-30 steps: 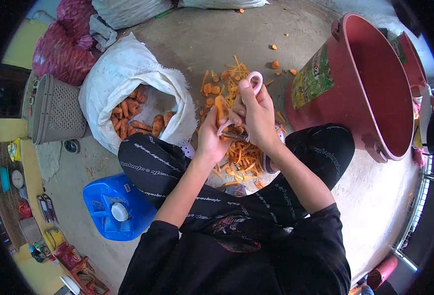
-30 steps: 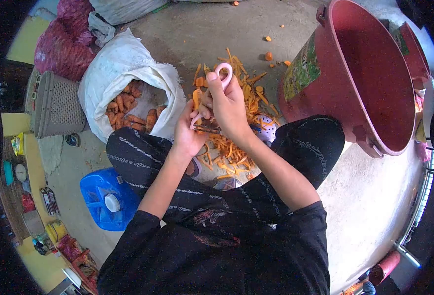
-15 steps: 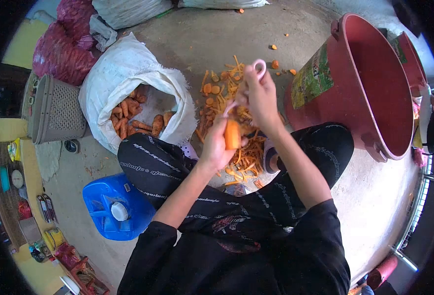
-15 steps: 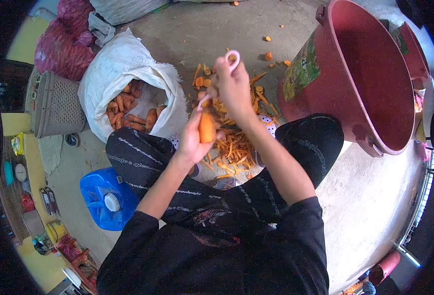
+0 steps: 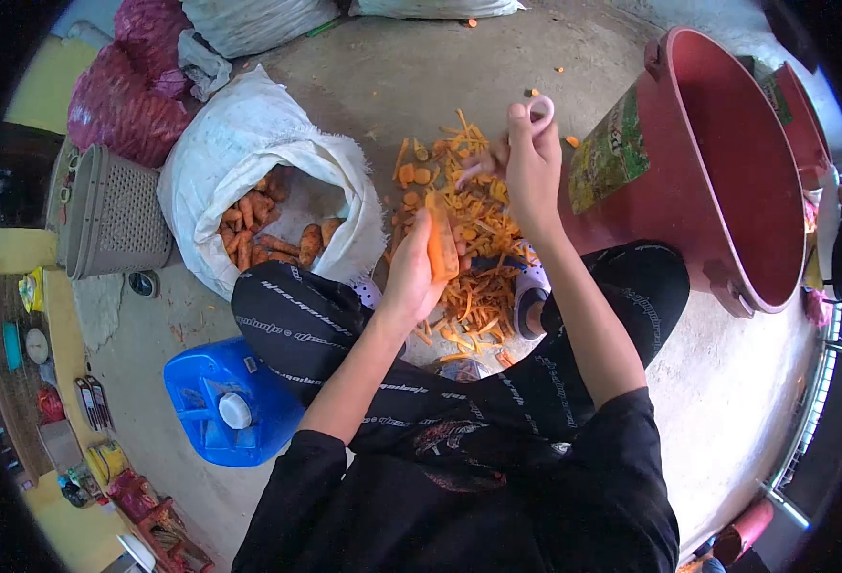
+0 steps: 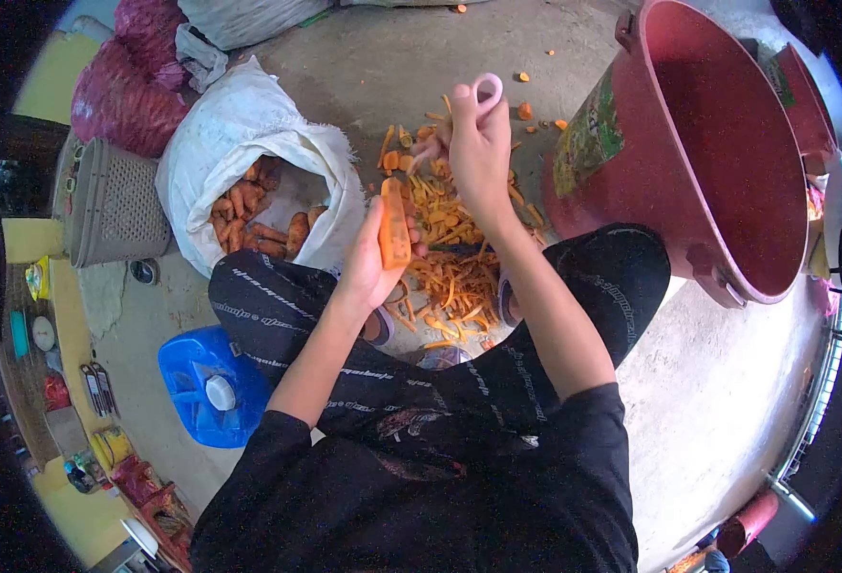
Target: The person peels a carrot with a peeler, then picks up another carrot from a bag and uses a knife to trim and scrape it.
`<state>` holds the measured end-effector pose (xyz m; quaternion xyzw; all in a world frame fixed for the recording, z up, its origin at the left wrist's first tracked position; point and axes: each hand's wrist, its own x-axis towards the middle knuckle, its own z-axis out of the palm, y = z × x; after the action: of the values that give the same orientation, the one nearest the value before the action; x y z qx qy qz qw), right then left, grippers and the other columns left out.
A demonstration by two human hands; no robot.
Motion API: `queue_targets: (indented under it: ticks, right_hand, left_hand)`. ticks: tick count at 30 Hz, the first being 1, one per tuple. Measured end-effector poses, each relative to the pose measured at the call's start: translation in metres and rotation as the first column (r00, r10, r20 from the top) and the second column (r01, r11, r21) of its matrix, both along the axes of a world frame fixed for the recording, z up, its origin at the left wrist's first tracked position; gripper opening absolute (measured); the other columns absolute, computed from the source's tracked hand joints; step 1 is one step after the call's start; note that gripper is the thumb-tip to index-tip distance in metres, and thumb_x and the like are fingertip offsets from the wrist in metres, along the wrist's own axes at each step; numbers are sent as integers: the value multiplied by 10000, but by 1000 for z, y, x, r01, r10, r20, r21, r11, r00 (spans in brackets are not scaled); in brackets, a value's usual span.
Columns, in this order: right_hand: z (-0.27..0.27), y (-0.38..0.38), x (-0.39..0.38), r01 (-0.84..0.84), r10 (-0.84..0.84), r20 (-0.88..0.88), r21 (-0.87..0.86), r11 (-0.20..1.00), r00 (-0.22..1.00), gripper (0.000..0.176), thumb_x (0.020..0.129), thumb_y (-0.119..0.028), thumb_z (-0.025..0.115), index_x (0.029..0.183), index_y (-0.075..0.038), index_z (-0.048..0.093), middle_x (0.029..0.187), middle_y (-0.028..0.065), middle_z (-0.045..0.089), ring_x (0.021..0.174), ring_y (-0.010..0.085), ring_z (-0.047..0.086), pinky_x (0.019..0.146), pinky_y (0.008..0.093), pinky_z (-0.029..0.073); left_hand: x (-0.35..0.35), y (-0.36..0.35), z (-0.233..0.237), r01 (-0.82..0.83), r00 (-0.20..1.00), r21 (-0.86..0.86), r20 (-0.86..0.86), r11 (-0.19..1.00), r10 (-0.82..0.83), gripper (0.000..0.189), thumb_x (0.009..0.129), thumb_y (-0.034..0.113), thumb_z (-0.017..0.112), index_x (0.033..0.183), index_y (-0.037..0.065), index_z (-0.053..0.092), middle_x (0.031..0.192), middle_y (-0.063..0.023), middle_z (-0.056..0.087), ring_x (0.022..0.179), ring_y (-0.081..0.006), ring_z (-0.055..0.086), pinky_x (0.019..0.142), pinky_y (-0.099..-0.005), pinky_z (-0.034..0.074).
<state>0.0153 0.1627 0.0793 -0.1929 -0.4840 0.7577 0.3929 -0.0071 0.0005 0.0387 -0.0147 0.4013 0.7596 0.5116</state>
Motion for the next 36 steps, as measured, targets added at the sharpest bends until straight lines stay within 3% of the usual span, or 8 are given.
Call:
queue_targets:
  ticks: [4, 5, 11, 20, 26, 29, 34, 36]
  right_hand:
    - [22, -42, 20, -131, 127, -34, -316, 940, 991, 227, 948, -279, 482, 912, -100, 346, 590, -11, 351, 426, 76, 379, 382, 245, 366]
    - [24, -48, 25, -174, 170, -41, -316, 933, 985, 223, 947, -273, 484, 914, -100, 348, 607, -11, 357, 434, 74, 374, 380, 244, 359]
    - [20, -58, 25, -221, 210, -69, -362, 906, 975, 201, 945, -258, 490, 911, -102, 368, 667, -17, 366, 466, 64, 355, 398, 232, 349]
    - [10, -53, 22, -213, 227, -3, -356, 910, 974, 218, 943, -262, 500, 921, -95, 362, 643, -8, 366, 450, 65, 345, 391, 235, 348]
    - [15, -37, 10, -212, 246, 82, -296, 931, 966, 209, 943, -266, 495, 878, -107, 377, 603, -23, 351, 454, 75, 368, 403, 233, 365]
    - [1, -23, -6, -163, 193, 78, -294, 942, 978, 205, 941, -258, 496, 859, -109, 381, 602, -37, 343, 467, 75, 375, 413, 227, 377]
    - [-30, 18, -25, 80, -83, 261, 26, 997, 962, 236, 949, -238, 462, 781, -88, 389, 579, -33, 398, 419, 84, 397, 383, 230, 395]
    - [-27, 23, -15, 90, -84, 222, -15, 996, 972, 255, 952, -235, 449, 755, -86, 387, 571, -25, 414, 417, 85, 415, 387, 235, 415]
  left_hand:
    - [-1, 5, 10, -37, 996, 99, 84, 994, 29, 299, 956, 409, 399, 1025, 145, 521, 877, 14, 531, 803, -126, 528, 703, -325, 449]
    - [-7, -3, -12, 21, 992, 277, 116, 961, -55, 297, 963, 401, 378, 1012, 149, 528, 870, 23, 547, 828, -129, 541, 743, -341, 456]
    - [-2, -1, 6, -35, 992, 163, 127, 986, 14, 407, 986, 434, 252, 918, 125, 508, 811, 6, 557, 823, -126, 558, 795, -353, 455]
    - [-4, 3, -3, -77, 980, 213, 194, 974, 35, 375, 991, 386, 269, 1092, 122, 515, 893, -13, 582, 873, -137, 563, 841, -342, 444]
    - [7, 1, 13, -23, 1000, 70, 11, 997, 23, 357, 980, 433, 286, 1026, 127, 465, 860, -8, 491, 742, -126, 506, 629, -300, 432]
    - [10, -1, -4, -17, 996, 43, 86, 999, 14, 361, 966, 462, 319, 1015, 125, 439, 847, -17, 454, 705, -129, 468, 557, -286, 400]
    - [10, -2, 2, 175, 985, 134, -10, 975, -175, 358, 956, 471, 356, 998, 123, 432, 819, -8, 429, 704, -122, 437, 539, -257, 387]
    - [6, -1, 6, 147, 987, 106, 44, 984, -152, 345, 957, 455, 369, 1007, 119, 431, 819, -10, 431, 709, -126, 444, 539, -261, 393]
